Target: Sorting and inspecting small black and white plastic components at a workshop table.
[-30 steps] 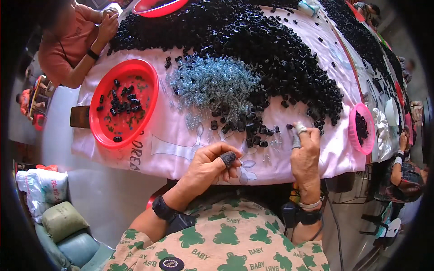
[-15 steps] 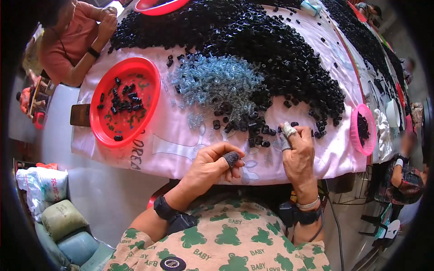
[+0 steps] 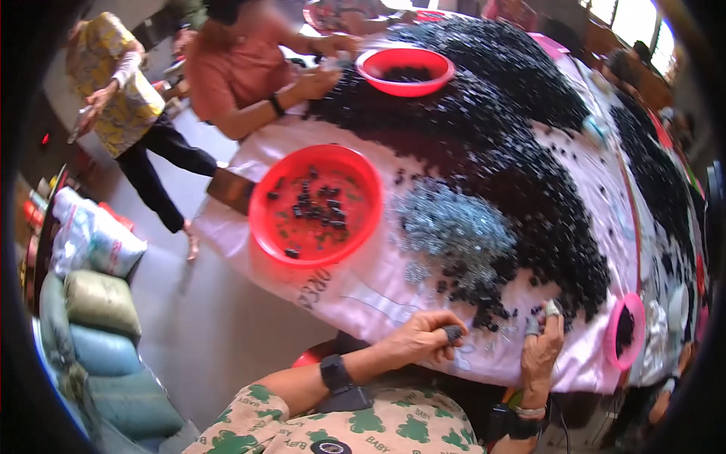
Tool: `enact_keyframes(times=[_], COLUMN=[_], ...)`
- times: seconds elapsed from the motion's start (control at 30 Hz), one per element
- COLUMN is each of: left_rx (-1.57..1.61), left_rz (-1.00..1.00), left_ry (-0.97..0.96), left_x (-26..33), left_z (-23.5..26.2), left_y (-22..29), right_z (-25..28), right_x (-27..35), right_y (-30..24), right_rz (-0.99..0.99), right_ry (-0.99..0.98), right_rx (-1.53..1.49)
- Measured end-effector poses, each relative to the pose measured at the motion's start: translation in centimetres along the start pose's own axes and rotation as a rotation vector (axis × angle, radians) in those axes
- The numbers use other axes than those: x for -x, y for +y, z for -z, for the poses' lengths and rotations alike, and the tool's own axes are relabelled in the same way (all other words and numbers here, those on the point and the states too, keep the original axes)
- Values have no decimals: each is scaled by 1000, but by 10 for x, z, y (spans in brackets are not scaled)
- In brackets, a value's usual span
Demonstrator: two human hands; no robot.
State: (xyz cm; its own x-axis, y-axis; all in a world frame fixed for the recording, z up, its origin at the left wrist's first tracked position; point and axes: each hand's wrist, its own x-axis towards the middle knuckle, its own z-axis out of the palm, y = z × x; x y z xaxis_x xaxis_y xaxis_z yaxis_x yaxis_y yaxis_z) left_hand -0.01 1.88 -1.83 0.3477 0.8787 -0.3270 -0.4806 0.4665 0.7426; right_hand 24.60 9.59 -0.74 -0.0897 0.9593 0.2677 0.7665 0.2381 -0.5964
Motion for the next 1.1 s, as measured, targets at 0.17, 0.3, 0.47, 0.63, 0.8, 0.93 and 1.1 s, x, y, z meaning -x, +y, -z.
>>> enact_keyframes(times=[0.17,0.3,0.47,0.63,0.8,0.93,1.1], left_rx=[-24,-53,-66,-27,-77,-153,-164], left_rz=[-109,-106,-109,-63,-22,-86,-102], left_ry=[2,-20,-9,-4,40,76,65], left_x=[-2,-4,1,-3,3,7,6], left_z=[0,2,0,-7,-4,-5,-6], left_y=[-5,-2,-6,-10,1,12,9], right_z=[-11,-11,-17,-11,-14,-4,-2], right_x=[-4,-6,-6,6,4,10,22], right_y=[-1,-6,2,8,16,-16,-38], right_rz=[64,54,201,27,67,-74,81], right_ry=[35,76,143,133,146,65,-30], right_rx=[50,106,174,22,-98,-447,-601])
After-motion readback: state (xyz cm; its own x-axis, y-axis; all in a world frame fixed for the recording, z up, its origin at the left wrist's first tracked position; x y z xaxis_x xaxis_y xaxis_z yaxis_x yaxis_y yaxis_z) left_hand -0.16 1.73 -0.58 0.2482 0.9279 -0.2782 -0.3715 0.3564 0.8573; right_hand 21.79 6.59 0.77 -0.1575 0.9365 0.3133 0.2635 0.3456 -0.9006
